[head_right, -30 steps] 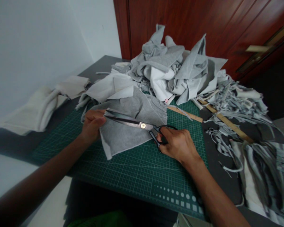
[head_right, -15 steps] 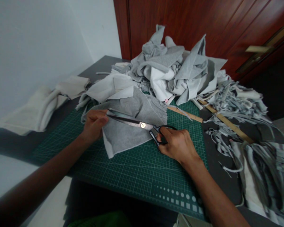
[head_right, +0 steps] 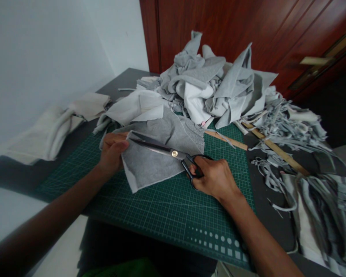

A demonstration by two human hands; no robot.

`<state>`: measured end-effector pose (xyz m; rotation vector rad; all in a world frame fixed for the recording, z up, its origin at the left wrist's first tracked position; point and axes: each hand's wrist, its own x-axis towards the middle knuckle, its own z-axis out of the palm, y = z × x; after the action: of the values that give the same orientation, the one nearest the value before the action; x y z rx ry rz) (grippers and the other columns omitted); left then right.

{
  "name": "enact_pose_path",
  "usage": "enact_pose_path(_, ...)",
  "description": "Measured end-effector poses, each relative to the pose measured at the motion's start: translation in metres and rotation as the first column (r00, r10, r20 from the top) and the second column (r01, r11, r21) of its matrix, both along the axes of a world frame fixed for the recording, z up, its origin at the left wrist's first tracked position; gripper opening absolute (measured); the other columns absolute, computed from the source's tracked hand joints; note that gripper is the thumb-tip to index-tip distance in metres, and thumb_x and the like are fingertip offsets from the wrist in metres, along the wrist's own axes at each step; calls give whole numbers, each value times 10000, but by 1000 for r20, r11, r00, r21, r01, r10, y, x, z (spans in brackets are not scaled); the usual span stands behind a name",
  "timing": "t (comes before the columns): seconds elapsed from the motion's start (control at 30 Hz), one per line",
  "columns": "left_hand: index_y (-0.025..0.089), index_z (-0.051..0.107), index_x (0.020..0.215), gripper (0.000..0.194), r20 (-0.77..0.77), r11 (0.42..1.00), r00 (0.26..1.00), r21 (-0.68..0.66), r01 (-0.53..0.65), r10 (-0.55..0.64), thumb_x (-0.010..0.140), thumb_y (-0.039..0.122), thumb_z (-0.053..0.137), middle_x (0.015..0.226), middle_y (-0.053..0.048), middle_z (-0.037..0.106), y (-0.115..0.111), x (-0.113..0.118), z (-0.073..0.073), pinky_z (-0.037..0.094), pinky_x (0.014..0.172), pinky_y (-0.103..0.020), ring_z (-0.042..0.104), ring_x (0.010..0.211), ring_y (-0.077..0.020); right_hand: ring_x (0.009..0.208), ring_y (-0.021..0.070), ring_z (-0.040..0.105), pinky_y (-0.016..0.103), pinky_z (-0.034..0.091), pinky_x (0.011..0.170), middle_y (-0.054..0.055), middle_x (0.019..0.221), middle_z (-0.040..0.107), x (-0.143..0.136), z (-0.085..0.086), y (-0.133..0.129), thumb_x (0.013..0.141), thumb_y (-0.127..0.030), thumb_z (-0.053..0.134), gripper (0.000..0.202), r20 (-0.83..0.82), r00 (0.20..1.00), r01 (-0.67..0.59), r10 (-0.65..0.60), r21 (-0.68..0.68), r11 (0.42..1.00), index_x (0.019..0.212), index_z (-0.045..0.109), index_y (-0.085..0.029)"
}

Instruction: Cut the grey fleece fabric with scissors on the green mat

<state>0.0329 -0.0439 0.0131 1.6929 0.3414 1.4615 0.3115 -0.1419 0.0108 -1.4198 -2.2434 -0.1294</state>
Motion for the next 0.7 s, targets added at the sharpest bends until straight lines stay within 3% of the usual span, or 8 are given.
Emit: enact_pose_path(0.7,150,327,447,565,-26,999,999,11,35,-35,916,314,597,478,32,357,1,-1,-5,206,458,-252,306,456,-58,451,93,456,232,294,491,-58,548,495,2,0,1,739,-190,564,64,35,999,-26,24,38,999,686,537,-213)
